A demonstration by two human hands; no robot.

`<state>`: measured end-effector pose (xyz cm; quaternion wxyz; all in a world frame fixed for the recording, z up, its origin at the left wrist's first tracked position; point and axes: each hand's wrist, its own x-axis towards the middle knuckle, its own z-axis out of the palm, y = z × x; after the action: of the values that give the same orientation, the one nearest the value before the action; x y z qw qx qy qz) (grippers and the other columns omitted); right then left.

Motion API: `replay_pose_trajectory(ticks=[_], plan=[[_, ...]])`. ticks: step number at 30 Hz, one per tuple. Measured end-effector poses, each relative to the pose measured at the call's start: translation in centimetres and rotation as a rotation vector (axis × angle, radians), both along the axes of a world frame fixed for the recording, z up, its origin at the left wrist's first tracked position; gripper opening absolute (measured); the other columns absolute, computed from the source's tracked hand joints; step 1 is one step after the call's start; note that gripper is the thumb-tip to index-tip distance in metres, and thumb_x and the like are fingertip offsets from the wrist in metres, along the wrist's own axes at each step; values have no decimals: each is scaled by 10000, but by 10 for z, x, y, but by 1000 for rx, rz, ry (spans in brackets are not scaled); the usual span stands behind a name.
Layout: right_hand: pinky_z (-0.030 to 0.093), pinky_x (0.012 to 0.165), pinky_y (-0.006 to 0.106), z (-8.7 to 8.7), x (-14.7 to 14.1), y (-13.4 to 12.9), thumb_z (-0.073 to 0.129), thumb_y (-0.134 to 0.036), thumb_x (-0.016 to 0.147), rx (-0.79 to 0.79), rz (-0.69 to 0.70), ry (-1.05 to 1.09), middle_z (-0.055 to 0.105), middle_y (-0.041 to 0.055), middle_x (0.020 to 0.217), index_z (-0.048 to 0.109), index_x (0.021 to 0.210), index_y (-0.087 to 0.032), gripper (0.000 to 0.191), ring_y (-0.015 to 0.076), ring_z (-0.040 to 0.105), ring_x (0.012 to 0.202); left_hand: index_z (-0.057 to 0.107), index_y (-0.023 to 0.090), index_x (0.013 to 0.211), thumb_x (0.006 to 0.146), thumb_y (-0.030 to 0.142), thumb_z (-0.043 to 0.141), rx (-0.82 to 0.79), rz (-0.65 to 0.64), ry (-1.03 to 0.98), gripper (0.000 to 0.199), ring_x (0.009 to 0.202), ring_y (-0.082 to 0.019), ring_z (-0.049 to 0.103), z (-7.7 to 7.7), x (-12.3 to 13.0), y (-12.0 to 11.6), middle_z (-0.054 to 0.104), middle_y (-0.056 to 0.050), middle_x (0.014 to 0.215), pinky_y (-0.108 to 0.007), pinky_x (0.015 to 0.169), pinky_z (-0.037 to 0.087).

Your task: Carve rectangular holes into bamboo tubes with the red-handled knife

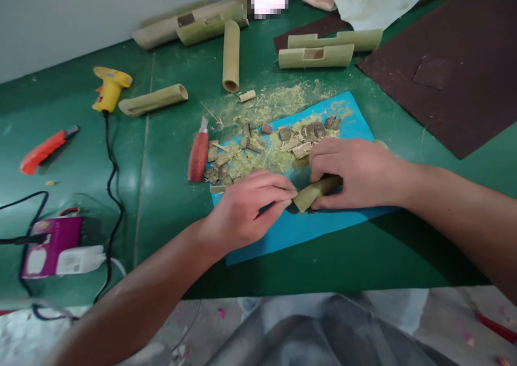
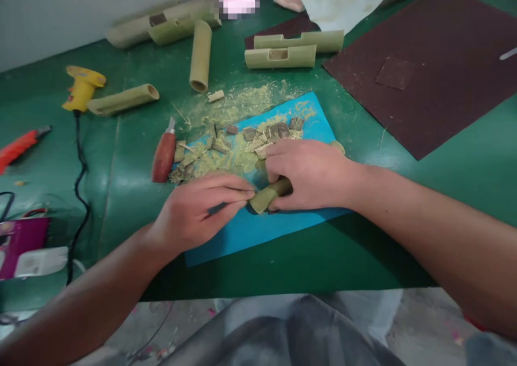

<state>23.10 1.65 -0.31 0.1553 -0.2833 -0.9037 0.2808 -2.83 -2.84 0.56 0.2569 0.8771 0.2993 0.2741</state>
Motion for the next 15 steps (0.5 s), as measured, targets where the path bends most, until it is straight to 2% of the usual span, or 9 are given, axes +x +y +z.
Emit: replay_pose_trajectory(ticks=[8, 12, 15], plan=[[354, 690, 327, 0, 1, -2, 813, -437, 874, 1, -4, 2, 641, 29, 853, 645, 817, -223, 278, 203, 573, 834, 802, 163, 977, 1035, 111, 674, -154, 8, -88, 150, 964, -181, 838, -2, 1, 4, 860, -85, 1059, -282, 897, 694], [345, 690, 323, 1, 0, -2, 839, -408, 852, 1, 1, -20, 637, 31, 869, 634, 814, -214, 285, 201, 562, 846, 799, 168, 994, 1051, 133, 671, -111, 53, -62, 145, 986, -185, 834, 1, 1, 1, 857, -85, 1064, -298, 916, 691], [349, 696, 320, 2, -1, -1, 852, -400, 851, 0, 7, -6, 632, 28, 874, 637, 829, -210, 288, 198, 558, 854, 794, 170, 981, 1063, 139, 652, -80, 31, -54, 167, 969, -182, 833, 2, 2, -1, 856, -82, 1048, -291, 898, 687]])
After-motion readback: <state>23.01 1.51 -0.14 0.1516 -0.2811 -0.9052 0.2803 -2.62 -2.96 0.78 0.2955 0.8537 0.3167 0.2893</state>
